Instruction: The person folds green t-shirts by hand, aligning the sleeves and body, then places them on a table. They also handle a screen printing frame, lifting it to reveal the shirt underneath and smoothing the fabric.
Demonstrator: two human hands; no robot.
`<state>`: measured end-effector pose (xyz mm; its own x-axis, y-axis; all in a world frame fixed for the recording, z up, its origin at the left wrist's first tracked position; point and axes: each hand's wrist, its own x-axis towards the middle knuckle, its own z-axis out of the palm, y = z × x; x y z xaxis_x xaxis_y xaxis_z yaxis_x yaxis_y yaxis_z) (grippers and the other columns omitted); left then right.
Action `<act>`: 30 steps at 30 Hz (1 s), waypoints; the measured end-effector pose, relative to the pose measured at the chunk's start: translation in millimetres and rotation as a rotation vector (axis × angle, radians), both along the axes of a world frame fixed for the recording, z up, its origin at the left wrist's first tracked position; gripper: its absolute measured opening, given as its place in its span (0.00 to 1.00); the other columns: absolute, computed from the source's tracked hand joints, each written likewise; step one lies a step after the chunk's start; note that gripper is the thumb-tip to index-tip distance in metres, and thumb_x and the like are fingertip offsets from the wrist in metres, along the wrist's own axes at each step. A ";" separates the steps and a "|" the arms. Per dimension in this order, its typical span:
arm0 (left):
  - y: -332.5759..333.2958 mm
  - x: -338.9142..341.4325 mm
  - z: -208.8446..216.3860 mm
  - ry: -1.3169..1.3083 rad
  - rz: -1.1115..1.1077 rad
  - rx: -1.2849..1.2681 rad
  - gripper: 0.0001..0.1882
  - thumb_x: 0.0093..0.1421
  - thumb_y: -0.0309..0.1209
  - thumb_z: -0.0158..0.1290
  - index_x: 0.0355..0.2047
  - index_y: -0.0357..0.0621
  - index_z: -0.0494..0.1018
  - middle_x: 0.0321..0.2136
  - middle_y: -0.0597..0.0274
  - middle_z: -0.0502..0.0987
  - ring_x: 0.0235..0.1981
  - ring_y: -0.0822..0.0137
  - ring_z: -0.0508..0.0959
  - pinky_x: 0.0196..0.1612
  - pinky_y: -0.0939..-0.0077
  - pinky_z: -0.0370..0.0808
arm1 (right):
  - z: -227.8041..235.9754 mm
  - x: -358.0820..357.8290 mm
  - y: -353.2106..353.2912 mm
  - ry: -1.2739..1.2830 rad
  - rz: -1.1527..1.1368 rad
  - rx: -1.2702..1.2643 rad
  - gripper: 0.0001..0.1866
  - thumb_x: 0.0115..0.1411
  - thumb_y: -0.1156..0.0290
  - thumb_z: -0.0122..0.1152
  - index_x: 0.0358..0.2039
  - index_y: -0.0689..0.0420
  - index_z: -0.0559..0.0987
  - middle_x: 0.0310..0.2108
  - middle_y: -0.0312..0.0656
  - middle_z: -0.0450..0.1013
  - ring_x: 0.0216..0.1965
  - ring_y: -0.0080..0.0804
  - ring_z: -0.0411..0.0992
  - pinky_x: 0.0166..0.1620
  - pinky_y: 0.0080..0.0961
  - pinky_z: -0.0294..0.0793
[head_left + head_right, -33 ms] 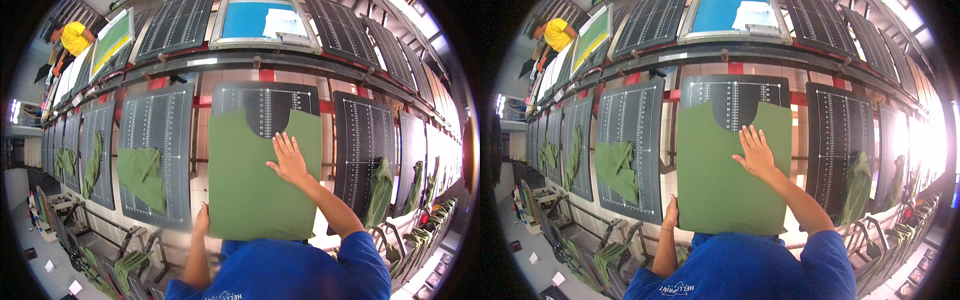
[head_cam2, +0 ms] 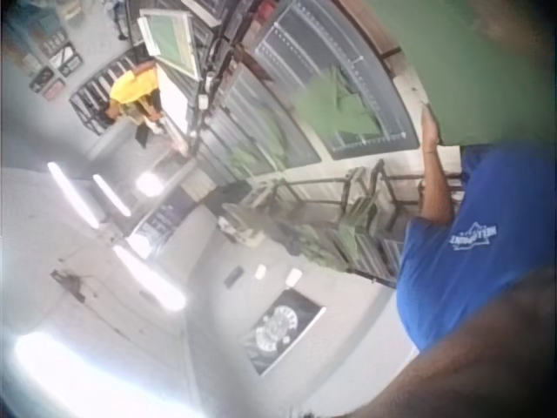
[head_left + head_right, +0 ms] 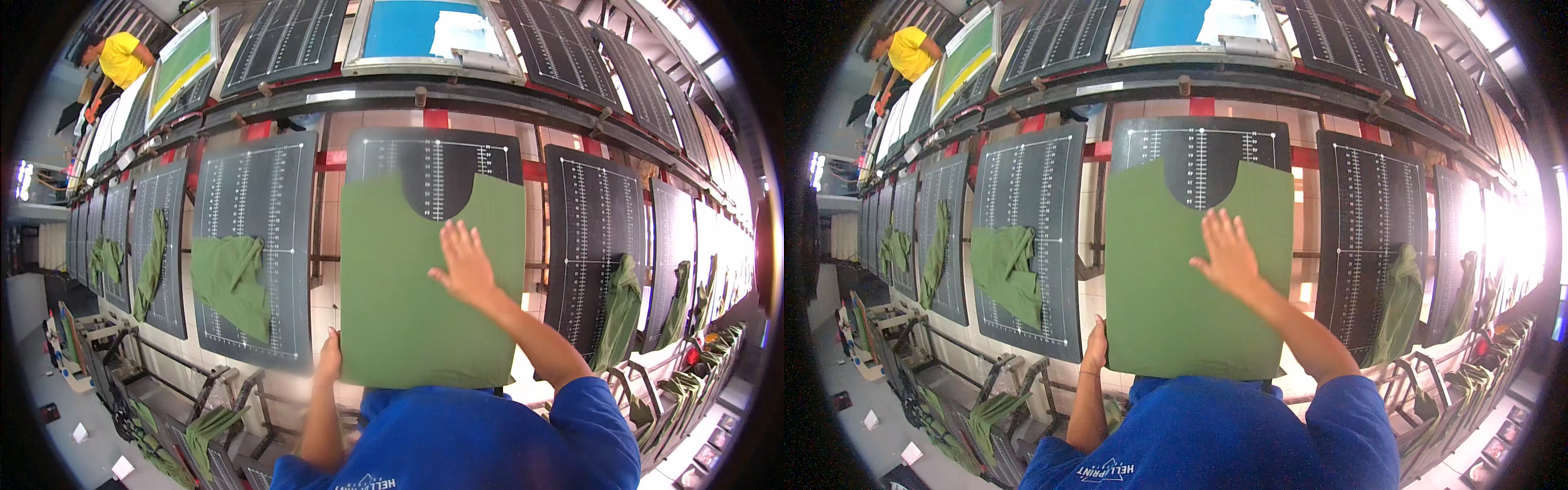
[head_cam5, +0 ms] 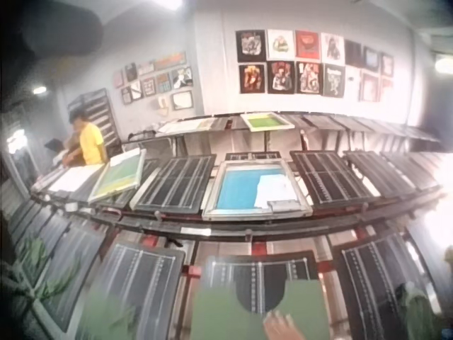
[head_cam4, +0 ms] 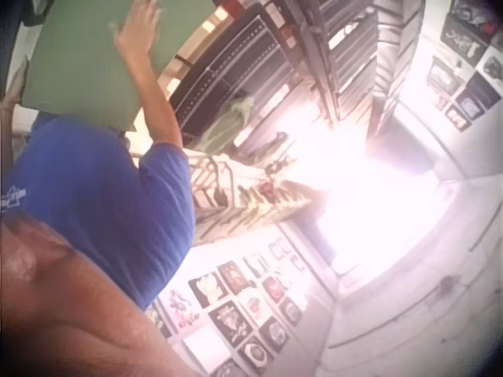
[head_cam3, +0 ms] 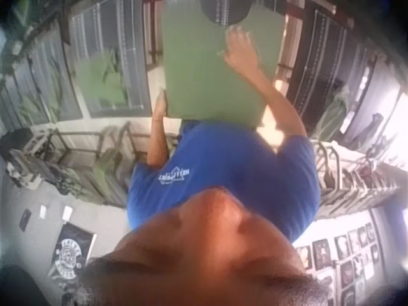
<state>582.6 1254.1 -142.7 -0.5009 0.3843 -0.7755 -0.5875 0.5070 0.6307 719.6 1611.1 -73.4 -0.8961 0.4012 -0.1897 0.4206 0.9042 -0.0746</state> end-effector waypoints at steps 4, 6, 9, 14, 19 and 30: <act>-18.2 6.4 -4.4 0.068 -0.023 -0.014 0.31 0.72 0.50 0.32 0.45 0.34 0.75 0.36 0.58 0.79 0.35 0.69 0.76 0.42 0.73 0.73 | -11.5 59.4 -150.7 -0.057 0.486 -0.459 0.47 0.60 0.40 0.49 0.69 0.60 0.49 0.69 0.51 0.47 0.70 0.50 0.44 0.70 0.50 0.40; -40.8 11.6 -22.3 0.102 -0.009 0.059 0.29 0.72 0.49 0.33 0.44 0.36 0.74 0.37 0.58 0.80 0.34 0.70 0.78 0.40 0.74 0.76 | -25.7 70.7 -171.6 0.049 0.694 -0.606 0.48 0.58 0.41 0.52 0.68 0.60 0.50 0.70 0.50 0.48 0.70 0.54 0.43 0.71 0.49 0.38; -60.2 20.4 -29.4 0.153 0.042 0.134 0.24 0.72 0.46 0.36 0.40 0.39 0.74 0.33 0.62 0.79 0.30 0.74 0.78 0.36 0.76 0.77 | -25.9 18.2 -117.9 0.024 0.618 -0.573 0.48 0.58 0.43 0.54 0.69 0.59 0.49 0.70 0.50 0.45 0.72 0.53 0.38 0.71 0.47 0.34; -53.7 23.3 -7.9 0.084 0.156 0.167 0.19 0.72 0.43 0.39 0.32 0.44 0.70 0.26 0.72 0.74 0.26 0.79 0.71 0.31 0.79 0.72 | -29.9 -151.1 51.1 0.334 0.236 -0.055 0.45 0.61 0.42 0.48 0.67 0.65 0.52 0.69 0.55 0.48 0.71 0.49 0.43 0.71 0.46 0.37; -88.3 31.8 -0.6 0.038 -0.047 0.153 0.16 0.68 0.46 0.47 0.31 0.46 0.69 0.27 0.75 0.72 0.30 0.81 0.69 0.36 0.83 0.67 | -31.8 -162.4 -28.7 0.302 0.246 -0.033 0.46 0.61 0.39 0.44 0.66 0.67 0.53 0.68 0.57 0.50 0.70 0.51 0.45 0.70 0.50 0.38; -115.9 57.0 24.4 -0.220 -0.272 0.159 0.26 0.56 0.29 0.59 0.55 0.34 0.68 0.46 0.60 0.77 0.50 0.66 0.74 0.57 0.69 0.67 | -16.3 -6.9 -126.2 0.074 0.380 -0.528 0.47 0.59 0.46 0.55 0.68 0.62 0.50 0.69 0.56 0.46 0.71 0.54 0.42 0.70 0.49 0.39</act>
<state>639.6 1138.2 -118.3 -0.1926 0.6047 -0.7728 -0.5747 0.5688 0.5883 712.7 1484.9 -89.6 -0.9755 -0.0764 -0.2064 0.0552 0.8229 -0.5655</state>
